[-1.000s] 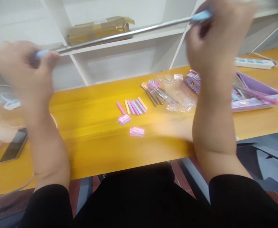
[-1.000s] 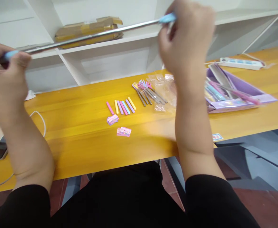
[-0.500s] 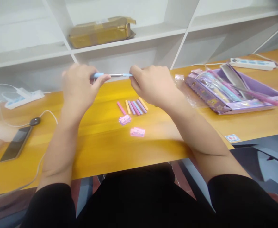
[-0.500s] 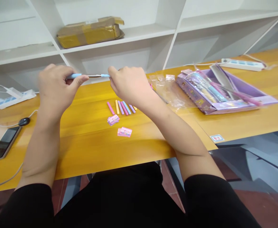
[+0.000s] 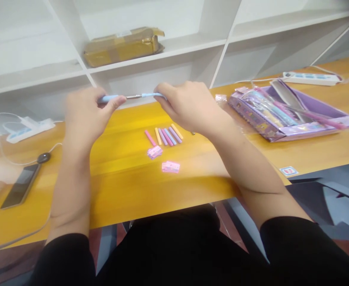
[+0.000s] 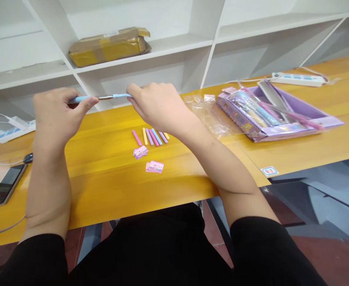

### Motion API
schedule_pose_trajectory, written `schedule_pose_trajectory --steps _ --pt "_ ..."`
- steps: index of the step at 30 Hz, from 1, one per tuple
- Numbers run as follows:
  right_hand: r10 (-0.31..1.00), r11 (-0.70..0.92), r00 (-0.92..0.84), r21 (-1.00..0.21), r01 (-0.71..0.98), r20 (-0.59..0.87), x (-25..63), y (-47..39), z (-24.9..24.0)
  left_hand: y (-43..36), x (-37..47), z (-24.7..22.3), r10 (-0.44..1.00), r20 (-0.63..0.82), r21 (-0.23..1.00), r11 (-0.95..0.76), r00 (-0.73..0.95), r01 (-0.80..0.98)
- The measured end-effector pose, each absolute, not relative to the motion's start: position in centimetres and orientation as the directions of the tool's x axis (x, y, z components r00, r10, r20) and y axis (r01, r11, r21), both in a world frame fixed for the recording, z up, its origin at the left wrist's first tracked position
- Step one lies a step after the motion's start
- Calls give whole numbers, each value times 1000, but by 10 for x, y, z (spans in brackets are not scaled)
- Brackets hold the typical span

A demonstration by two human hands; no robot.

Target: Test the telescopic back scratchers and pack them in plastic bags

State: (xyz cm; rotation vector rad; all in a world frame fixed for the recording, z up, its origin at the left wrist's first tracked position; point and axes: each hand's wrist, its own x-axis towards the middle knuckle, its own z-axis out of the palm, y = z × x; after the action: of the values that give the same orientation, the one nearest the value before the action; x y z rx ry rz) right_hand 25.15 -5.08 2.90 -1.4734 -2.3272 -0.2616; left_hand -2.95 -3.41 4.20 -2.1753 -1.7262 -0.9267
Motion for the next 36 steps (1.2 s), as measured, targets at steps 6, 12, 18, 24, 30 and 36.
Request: schedule_pose_trajectory --steps 6,12,18,24,30,36 --pt "828 468 -370 -157 869 422 254 -45 24 -37 -30 44 772 625 193 -296 115 936" --pt "809 497 -387 -164 852 441 256 -45 25 -28 -35 40 641 750 147 -403 164 903" --pt "773 509 -441 -30 860 457 256 -45 24 -19 -44 36 518 823 38 -459 232 888" --pt "724 498 -457 66 864 517 255 -39 15 -18 -46 36 490 833 -1 -461 256 887" --pt "716 488 -460 94 868 525 254 -37 14 -16 -46 36 502 823 -20 -442 266 897" --pt "722 506 -459 57 861 518 253 -39 14 -24 -45 40 490 837 -35 -395 243 918"
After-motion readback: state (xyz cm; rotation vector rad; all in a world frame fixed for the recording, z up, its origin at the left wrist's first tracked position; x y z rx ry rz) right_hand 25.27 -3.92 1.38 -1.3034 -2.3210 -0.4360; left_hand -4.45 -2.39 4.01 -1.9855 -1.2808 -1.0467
